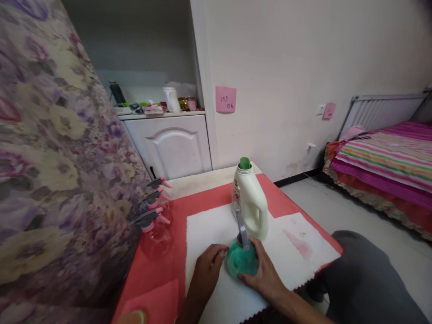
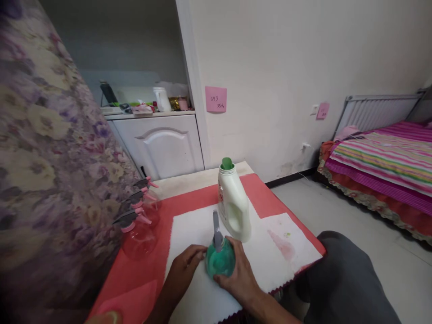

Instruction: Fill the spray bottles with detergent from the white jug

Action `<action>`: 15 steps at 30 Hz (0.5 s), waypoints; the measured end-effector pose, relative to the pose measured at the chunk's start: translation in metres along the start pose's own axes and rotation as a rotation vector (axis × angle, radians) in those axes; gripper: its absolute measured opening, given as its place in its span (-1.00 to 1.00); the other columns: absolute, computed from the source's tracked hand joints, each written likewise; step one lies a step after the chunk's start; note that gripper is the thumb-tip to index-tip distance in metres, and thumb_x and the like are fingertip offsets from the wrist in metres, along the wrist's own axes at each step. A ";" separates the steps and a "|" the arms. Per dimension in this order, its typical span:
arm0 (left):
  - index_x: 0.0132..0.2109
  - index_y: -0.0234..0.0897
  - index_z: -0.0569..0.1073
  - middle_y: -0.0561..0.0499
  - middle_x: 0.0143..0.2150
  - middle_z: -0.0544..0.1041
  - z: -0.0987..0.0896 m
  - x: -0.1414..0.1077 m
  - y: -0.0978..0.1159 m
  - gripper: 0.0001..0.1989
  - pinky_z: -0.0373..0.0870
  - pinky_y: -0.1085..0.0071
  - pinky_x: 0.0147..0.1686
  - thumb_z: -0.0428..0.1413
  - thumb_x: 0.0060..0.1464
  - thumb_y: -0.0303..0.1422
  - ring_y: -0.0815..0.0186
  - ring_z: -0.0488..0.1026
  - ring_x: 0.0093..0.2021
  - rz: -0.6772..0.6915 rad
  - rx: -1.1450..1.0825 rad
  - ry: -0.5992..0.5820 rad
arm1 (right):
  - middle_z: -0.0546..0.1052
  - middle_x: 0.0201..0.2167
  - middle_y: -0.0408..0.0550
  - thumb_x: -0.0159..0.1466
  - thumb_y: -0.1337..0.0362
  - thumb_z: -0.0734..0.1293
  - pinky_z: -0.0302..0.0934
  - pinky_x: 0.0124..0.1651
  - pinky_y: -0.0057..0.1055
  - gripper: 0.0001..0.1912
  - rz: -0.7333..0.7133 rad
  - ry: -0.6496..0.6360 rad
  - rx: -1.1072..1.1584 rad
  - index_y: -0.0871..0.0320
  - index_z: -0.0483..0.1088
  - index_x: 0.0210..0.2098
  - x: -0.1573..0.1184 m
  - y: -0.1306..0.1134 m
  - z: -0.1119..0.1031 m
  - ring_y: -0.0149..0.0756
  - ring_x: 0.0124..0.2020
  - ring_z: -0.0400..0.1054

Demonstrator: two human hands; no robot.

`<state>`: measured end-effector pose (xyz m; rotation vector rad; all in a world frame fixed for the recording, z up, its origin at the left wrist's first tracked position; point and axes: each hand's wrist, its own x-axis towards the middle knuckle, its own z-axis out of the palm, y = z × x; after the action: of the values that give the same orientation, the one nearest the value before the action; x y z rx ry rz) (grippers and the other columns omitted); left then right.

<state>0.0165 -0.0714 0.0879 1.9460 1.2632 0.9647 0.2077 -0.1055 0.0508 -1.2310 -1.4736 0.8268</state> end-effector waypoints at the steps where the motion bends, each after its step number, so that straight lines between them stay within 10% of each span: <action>1: -0.15 -0.21 0.54 -0.07 -0.17 0.63 0.001 -0.001 -0.007 -0.69 0.49 0.29 -0.08 -0.09 0.23 -0.27 0.22 0.55 -0.13 0.027 0.077 0.041 | 0.34 0.13 0.02 -0.10 0.44 0.42 0.06 0.27 0.00 -0.15 -0.008 -0.005 0.001 0.02 0.10 0.16 0.002 -0.001 -0.005 0.02 0.20 0.20; 8: 0.20 -0.25 0.38 -0.16 0.28 0.35 0.025 -0.011 -0.069 -0.57 0.30 -0.01 0.15 -0.06 0.23 -0.27 0.00 0.30 0.26 0.115 0.839 0.117 | 0.30 0.20 0.09 -0.03 0.32 0.44 0.00 0.30 0.06 -0.14 0.009 -0.047 0.001 0.06 0.07 0.22 0.002 0.010 -0.023 0.07 0.25 0.16; 15: 0.28 -0.22 0.28 -0.11 0.33 0.26 0.028 -0.016 -0.072 -0.50 0.20 -0.08 0.19 -0.09 0.25 -0.20 -0.03 0.24 0.29 0.114 1.003 0.053 | 0.21 0.29 0.12 0.05 0.19 0.45 -0.12 0.35 0.12 -0.08 0.009 -0.122 0.047 0.05 -0.03 0.30 -0.002 0.016 -0.024 0.06 0.34 0.04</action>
<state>0.0012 -0.0636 0.0107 2.7498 1.9053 0.4258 0.2353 -0.1057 0.0419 -1.1705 -1.5382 0.9522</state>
